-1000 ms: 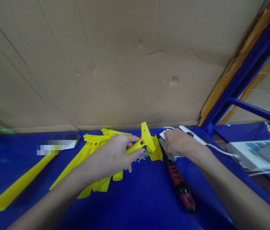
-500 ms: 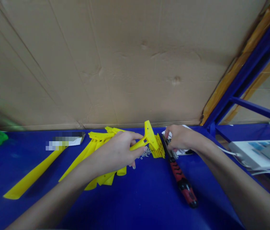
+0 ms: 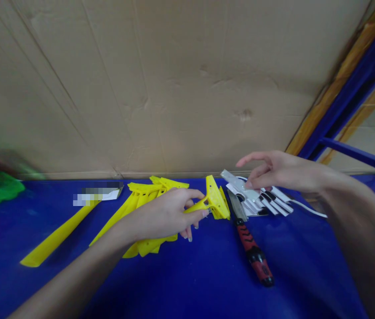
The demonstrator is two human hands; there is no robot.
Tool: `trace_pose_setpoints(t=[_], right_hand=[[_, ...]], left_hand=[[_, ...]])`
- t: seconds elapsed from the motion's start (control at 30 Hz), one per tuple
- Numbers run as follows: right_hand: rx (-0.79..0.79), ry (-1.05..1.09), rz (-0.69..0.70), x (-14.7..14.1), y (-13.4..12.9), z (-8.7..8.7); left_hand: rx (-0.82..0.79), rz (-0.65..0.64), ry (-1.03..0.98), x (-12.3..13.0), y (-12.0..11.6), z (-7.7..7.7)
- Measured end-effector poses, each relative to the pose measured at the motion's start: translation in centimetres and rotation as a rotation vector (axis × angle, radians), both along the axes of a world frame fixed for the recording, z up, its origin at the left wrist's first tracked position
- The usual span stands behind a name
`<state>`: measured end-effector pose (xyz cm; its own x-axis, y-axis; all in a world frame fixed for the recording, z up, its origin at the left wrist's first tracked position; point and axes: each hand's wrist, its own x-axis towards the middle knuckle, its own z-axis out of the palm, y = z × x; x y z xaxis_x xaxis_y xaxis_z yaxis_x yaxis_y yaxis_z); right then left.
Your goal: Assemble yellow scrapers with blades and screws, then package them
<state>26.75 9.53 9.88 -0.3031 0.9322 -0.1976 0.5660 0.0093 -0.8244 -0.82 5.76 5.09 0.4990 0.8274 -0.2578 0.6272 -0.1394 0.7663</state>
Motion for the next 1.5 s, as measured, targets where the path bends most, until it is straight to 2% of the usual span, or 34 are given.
trace_pose_setpoints(t=[0.2,0.33,0.5,0.57,0.67,0.8,0.97,1.2,1.37,1.5], right_hand=[[-0.075,0.325,0.018,0.2,-0.4,-0.2],[-0.153,0.406,0.096,-0.7,-0.1,-0.9],[-0.255,0.47,0.176,-1.5,0.6,-2.2],[-0.261,0.462,0.187,-1.8,0.8,-2.5],[-0.243,0.412,0.192,-2.3,0.7,-2.7],[-0.23,0.326,0.178,-3.6,0.5,-3.0],[-0.184,0.27,0.199,-4.7,0.6,-3.5],[-0.183,0.218,0.179,-4.4,0.5,-3.1],[-0.193,0.194,0.206,-3.8,0.6,-3.1],[-0.177,0.181,0.245,-3.8,1.0,-3.4]], left_hand=[[0.006,-0.011,-0.005,0.0,-0.1,0.0],[0.016,-0.01,-0.017,-0.2,-0.1,-0.1],[0.047,-0.016,-0.023,-0.7,-0.5,0.5],[0.132,0.025,0.015,-0.8,-0.8,0.6],[0.374,0.076,0.094,-0.8,-1.2,0.2],[0.63,0.067,0.147,-1.3,-1.5,-0.9],[0.654,0.067,0.15,-2.1,-1.4,-1.4],[0.656,0.072,0.196,-1.7,-0.5,-0.9],[0.769,-0.082,0.264,-1.8,0.0,-1.2],[0.826,-0.135,0.29,-2.1,0.1,-1.6]])
